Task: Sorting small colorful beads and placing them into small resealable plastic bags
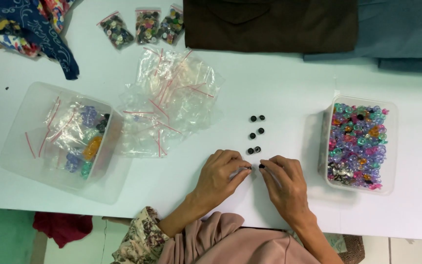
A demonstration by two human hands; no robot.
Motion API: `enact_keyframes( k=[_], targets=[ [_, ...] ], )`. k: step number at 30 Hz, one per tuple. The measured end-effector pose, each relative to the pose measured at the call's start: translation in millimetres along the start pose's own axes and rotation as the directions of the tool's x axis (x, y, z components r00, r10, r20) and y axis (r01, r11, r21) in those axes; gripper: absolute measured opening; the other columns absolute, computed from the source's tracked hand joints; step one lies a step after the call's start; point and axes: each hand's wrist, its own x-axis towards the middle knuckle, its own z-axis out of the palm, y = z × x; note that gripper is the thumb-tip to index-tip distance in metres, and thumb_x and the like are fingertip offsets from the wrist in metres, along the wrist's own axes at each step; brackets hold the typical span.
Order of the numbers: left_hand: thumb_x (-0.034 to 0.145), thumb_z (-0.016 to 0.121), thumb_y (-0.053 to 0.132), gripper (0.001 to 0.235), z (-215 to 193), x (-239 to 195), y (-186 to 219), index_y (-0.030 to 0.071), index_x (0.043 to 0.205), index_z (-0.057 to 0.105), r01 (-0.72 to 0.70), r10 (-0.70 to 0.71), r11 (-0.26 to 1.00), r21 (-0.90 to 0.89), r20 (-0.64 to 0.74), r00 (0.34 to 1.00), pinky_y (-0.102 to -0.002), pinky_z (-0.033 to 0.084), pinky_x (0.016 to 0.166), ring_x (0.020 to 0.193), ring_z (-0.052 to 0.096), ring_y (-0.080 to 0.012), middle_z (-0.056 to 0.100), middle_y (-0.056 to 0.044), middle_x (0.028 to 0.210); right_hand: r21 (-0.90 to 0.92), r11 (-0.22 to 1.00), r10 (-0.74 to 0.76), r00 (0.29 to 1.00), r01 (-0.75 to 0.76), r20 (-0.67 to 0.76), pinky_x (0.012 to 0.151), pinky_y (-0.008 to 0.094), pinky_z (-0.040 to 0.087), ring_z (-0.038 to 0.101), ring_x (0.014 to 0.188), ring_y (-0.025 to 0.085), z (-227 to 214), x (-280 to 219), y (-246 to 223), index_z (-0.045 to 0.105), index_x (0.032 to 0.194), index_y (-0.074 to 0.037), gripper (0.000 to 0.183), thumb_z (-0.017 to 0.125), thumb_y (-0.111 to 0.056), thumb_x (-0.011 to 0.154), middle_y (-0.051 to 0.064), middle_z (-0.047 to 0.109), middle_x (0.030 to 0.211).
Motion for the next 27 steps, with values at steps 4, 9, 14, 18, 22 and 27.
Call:
enact_keyframes(
  k=[4, 9, 14, 18, 22, 27],
  targets=[
    [0.092, 0.075, 0.018, 0.013, 7.1, -0.7, -4.5, 0.013, 0.104, 0.076, -0.024, 0.024, 1.0, 0.018, 0.001, 1.0, -0.037, 0.047, 0.076, 0.087, 0.059, -0.0219, 0.064, -0.001, 0.1, -0.057, 0.998, 0.004, 1.0, -0.003, 0.017, 0.083, 0.036, 0.05, 0.059, 0.089, 0.026, 12.7, -5.1, 0.9, 0.071, 0.116, -0.005, 0.021, 0.073, -0.004, 0.095, 0.01, 0.064, 0.106],
    [0.095, 0.071, 0.013, 0.01, 3.8, 2.4, -0.5, 0.01, 0.104, 0.075, -0.039, 0.039, 0.999, 0.029, 0.003, 0.999, -0.037, 0.047, 0.074, 0.086, 0.057, -0.0229, 0.063, -0.002, 0.099, -0.068, 0.998, -0.001, 1.0, 0.003, 0.029, 0.083, 0.036, 0.049, 0.058, 0.088, 0.025, 12.9, -5.2, 1.3, 0.07, 0.121, -0.004, 0.024, 0.071, -0.003, 0.097, 0.01, 0.061, 0.108],
    [0.096, 0.071, 0.016, 0.017, 2.6, 2.3, -2.9, 0.012, 0.112, 0.074, -0.026, 0.026, 0.999, 0.031, -0.006, 1.0, -0.038, 0.048, 0.077, 0.089, 0.059, -0.0229, 0.065, -0.002, 0.103, -0.058, 0.998, 0.004, 0.999, -0.002, 0.036, 0.084, 0.037, 0.05, 0.058, 0.091, 0.027, 10.0, -2.8, -2.4, 0.068, 0.125, -0.004, 0.029, 0.071, -0.003, 0.096, 0.012, 0.062, 0.109],
    [0.095, 0.071, 0.014, 0.016, -6.3, 8.8, -1.2, 0.013, 0.111, 0.075, -0.029, 0.029, 1.0, -0.002, -0.02, 0.999, -0.038, 0.048, 0.075, 0.088, 0.062, -0.0221, 0.066, -0.001, 0.102, -0.003, 1.0, 0.001, 1.0, -0.001, -0.002, 0.082, 0.035, 0.05, 0.057, 0.09, 0.026, 5.9, -4.0, -3.2, 0.067, 0.125, -0.002, 0.028, 0.07, 0.0, 0.096, 0.013, 0.062, 0.106],
    [0.096, 0.071, 0.016, 0.016, -13.5, 29.2, 11.7, 0.015, 0.111, 0.076, -0.048, 0.048, 0.999, 0.005, 0.013, 0.999, -0.037, 0.048, 0.076, 0.089, 0.062, -0.021, 0.067, -0.001, 0.103, 0.03, 1.0, 0.006, 0.999, -0.004, -0.049, 0.081, 0.034, 0.051, 0.057, 0.09, 0.025, -15.6, 0.9, -11.5, 0.068, 0.124, -0.003, 0.027, 0.067, 0.001, 0.097, 0.011, 0.062, 0.105],
    [0.096, 0.069, 0.015, 0.012, -6.9, 77.2, 47.2, 0.013, 0.107, 0.074, -0.204, 0.202, 0.978, 0.042, 0.039, 0.979, -0.038, 0.047, 0.074, 0.088, 0.06, -0.0233, 0.065, -0.002, 0.101, 0.011, 0.999, -0.037, 0.989, 0.038, -0.143, 0.08, 0.035, 0.052, 0.062, 0.087, 0.024, -62.4, 15.6, -13.5, 0.07, 0.116, 0.001, 0.021, 0.068, 0.005, 0.095, 0.014, 0.064, 0.102]
  ],
)
